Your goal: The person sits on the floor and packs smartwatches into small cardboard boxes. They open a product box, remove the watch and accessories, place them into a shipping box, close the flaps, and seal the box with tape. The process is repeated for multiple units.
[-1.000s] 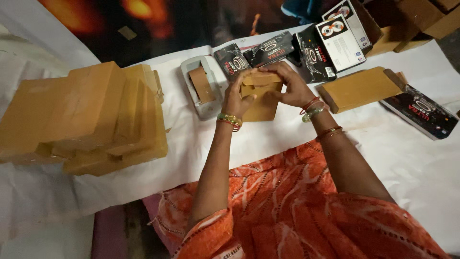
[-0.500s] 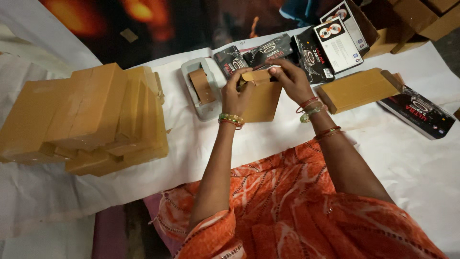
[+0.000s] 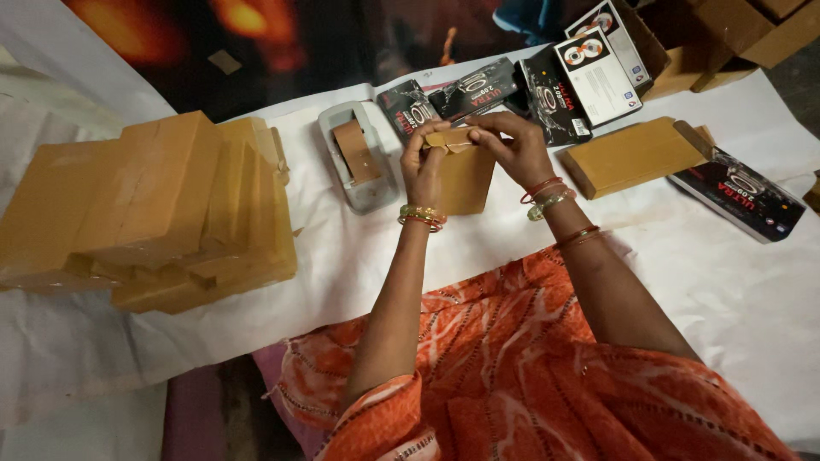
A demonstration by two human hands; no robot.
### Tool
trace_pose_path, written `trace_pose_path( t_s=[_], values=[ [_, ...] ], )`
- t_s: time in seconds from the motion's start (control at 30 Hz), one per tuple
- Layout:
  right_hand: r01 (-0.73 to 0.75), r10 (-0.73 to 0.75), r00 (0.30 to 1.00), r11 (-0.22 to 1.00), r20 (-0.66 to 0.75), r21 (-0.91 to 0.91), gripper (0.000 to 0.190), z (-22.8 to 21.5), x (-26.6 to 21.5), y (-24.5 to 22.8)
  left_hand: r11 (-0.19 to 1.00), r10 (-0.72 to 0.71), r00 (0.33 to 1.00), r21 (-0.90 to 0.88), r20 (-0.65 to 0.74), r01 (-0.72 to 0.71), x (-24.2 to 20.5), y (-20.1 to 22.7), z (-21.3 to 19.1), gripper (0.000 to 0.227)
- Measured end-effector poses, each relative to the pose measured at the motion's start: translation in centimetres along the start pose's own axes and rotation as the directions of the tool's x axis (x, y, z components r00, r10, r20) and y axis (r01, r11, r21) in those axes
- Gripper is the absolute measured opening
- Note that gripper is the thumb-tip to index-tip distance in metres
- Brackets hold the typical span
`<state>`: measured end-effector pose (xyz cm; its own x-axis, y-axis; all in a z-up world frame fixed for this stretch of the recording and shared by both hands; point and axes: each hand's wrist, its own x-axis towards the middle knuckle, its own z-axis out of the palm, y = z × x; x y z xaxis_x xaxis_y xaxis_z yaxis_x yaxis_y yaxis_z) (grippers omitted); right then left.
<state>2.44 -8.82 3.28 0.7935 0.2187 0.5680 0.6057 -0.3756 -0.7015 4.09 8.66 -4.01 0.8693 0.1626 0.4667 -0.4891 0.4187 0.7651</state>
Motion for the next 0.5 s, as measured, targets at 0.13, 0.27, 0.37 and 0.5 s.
trace_pose_path(
  t_s=[0.13, 0.27, 0.37, 0.5],
  values=[
    [-0.031, 0.025, 0.994, 0.998, 0.107, 0.054, 0.031, -0.8, -0.4, -0.9, 0.999, -0.038, 0.999, -0.026, -0.010, 0.037, 0.0, -1.0, -0.5, 0.027],
    [0.175, -0.173, 0.974, 0.985, 0.144, -0.001, 0.044, -1.0, -0.9, -1.5, 1.000, -0.005, 1.000, 0.004, 0.006, 0.005, 0.1, -1.1, -0.9, 0.025],
    [0.093, -0.085, 0.987, 0.994, 0.133, -0.056, 0.045, -0.9, -1.0, -1.2, 0.999, -0.019, 1.000, 0.038, 0.020, 0.018, 0.1, -1.0, -1.2, 0.025],
    [0.041, -0.033, 0.991, 0.998, 0.133, -0.056, 0.048, -0.6, -1.0, -0.5, 0.997, -0.033, 0.999, 0.064, -0.018, 0.034, 0.2, -0.9, -1.2, 0.014]
  ],
)
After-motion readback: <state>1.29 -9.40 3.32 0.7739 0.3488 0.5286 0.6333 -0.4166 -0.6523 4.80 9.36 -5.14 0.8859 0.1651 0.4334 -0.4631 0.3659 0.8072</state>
